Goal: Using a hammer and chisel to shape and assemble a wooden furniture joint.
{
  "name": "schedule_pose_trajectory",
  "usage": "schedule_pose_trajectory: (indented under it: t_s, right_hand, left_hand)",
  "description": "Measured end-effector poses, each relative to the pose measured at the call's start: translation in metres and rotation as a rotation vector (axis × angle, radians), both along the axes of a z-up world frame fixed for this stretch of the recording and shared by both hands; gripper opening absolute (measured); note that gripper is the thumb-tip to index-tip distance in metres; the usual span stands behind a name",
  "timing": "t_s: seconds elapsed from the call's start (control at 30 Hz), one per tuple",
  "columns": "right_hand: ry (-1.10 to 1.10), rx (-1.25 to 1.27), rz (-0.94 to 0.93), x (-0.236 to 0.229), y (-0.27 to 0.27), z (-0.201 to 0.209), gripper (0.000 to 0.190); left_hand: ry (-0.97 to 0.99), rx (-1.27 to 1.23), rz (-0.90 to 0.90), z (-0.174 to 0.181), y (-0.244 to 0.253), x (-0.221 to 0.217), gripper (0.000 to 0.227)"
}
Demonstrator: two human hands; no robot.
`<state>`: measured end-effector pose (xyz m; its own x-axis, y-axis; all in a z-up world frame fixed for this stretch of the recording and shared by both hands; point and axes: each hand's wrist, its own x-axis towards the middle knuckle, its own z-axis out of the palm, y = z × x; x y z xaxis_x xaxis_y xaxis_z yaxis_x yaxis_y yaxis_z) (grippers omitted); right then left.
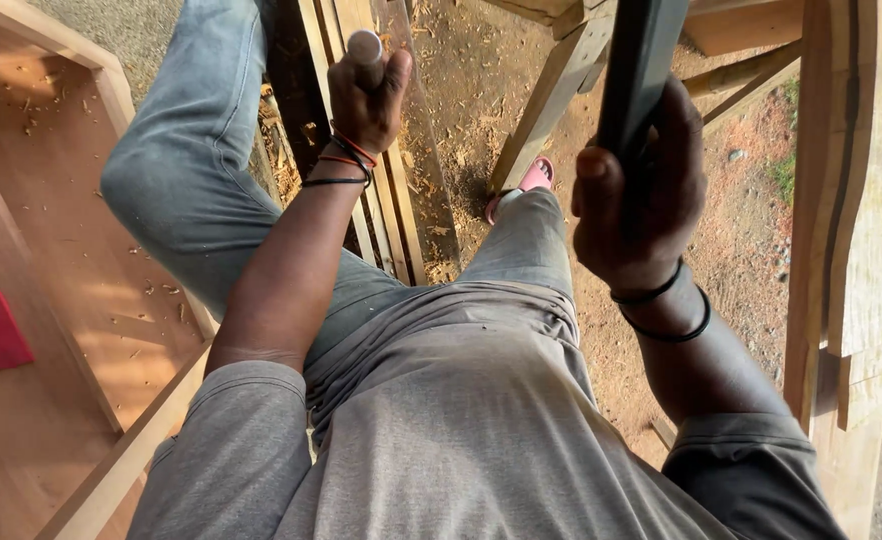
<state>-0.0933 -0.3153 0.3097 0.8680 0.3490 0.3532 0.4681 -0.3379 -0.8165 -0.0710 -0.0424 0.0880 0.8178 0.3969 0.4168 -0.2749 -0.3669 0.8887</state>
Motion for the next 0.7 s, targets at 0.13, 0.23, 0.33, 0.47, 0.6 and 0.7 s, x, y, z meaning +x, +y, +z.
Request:
schedule_pose_trajectory:
  t_s: [0.13,0.23,0.33,0.47,0.6,0.7]
  right_hand:
    - [-0.277,-0.312,0.159,0.000,0.003,-0.034,0.051]
    - [0.069,-0.659,0.306,-0.009,0.007,-0.044,0.055]
    - [0.117,-0.625,0.285,-0.011,0.012,-0.021,0.051]
    - [0.045,-0.540,0.284,-0.009,0.004,-0.015,0.051]
    - [-0.233,-0.311,0.183,-0.011,-0.004,-0.008,0.058]
    - [-0.321,-0.174,0.139,-0.012,-0.002,-0.016,0.055]
  left_hand:
    - [-0.021,-0.040,-0.031,0.000,-0.002,-0.004,0.054]
    - [-0.017,-0.017,-0.067,0.002,-0.004,-0.004,0.048]
    - [-0.426,0.024,-0.110,0.027,-0.010,-0.004,0.047]
    - [-0.402,0.058,-0.109,0.010,-0.006,-0.006,0.044]
    - [0.010,-0.069,-0.052,0.000,-0.007,-0.012,0.048]
    - [-0.001,-0.067,-0.056,0.006,-0.007,-0.013,0.049]
